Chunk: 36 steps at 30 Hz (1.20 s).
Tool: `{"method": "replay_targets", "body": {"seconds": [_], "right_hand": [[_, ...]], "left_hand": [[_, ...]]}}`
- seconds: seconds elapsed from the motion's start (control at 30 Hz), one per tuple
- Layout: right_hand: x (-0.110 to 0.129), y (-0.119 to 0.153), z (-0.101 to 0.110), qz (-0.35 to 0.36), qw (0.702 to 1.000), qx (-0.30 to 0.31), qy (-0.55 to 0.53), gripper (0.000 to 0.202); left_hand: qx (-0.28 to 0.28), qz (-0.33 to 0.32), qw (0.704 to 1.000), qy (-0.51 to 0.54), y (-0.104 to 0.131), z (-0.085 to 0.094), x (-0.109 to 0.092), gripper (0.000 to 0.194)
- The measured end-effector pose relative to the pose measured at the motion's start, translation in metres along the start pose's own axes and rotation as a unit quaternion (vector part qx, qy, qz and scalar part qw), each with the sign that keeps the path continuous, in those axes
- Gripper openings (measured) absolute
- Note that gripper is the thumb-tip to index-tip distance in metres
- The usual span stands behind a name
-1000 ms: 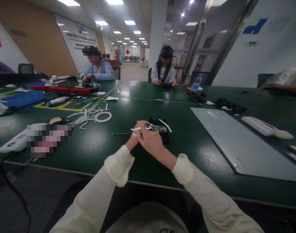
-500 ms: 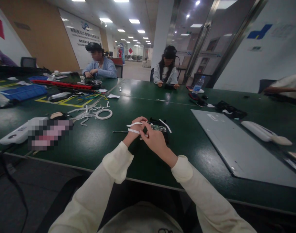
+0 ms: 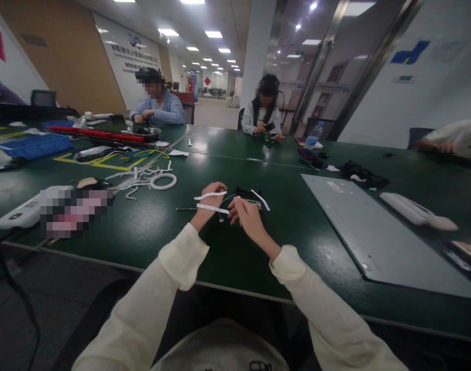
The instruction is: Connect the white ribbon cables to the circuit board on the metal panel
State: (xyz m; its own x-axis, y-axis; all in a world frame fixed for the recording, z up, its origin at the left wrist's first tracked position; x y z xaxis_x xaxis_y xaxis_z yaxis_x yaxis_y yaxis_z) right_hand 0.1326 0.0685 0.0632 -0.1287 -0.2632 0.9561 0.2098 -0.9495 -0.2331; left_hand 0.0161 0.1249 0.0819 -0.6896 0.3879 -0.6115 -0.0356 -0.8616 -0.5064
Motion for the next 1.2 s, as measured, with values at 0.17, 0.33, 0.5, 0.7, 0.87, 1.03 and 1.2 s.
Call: {"method": "replay_targets", "body": {"seconds": [0.17,0.33,0.5,0.7,0.87,1.03,1.2], "right_hand": [[-0.02,0.003,-0.036,-0.08,0.986,0.134,-0.057,0.052],[-0.017,0.004,-0.038,-0.069,0.981,0.141,-0.114,0.039],[-0.01,0.012,-0.046,-0.087,0.963,0.188,-0.175,0.037],[-0.002,0.021,-0.056,-0.085,0.941,0.269,-0.187,0.038],[-0.003,0.024,-0.059,-0.075,0.936,0.294,-0.177,0.041],[-0.006,0.02,-0.053,-0.067,0.946,0.267,-0.173,0.044],[-0.009,0.007,-0.033,-0.049,0.969,0.157,-0.184,0.044]], "left_hand": [[0.0,-0.018,1.0,0.005,0.002,-0.004,-0.003,0.015],[-0.002,-0.025,1.0,0.0,0.0,-0.01,0.003,0.014],[-0.004,-0.014,0.999,0.036,-0.002,-0.008,0.009,0.013],[-0.008,-0.004,0.998,0.067,-0.004,-0.003,0.012,0.014],[-0.014,0.005,0.997,0.07,-0.006,0.001,0.017,0.014],[-0.046,0.061,0.988,0.132,-0.01,0.015,0.038,0.015],[-0.047,0.116,0.947,0.296,-0.008,0.025,0.039,0.038]]}}
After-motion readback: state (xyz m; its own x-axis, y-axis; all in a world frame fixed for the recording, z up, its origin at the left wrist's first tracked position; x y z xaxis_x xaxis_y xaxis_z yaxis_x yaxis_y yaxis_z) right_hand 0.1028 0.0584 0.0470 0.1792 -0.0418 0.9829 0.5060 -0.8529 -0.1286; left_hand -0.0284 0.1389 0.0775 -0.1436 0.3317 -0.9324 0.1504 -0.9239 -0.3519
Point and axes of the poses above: each hand's wrist, its own y-axis away from the middle knuckle, its own z-axis out of the back of the hand, x = y × z, the point moved 10 cm from there along -y, towards the middle knuckle, and after that the axes turned 7 degrees about -y, right-handed, at the moved point
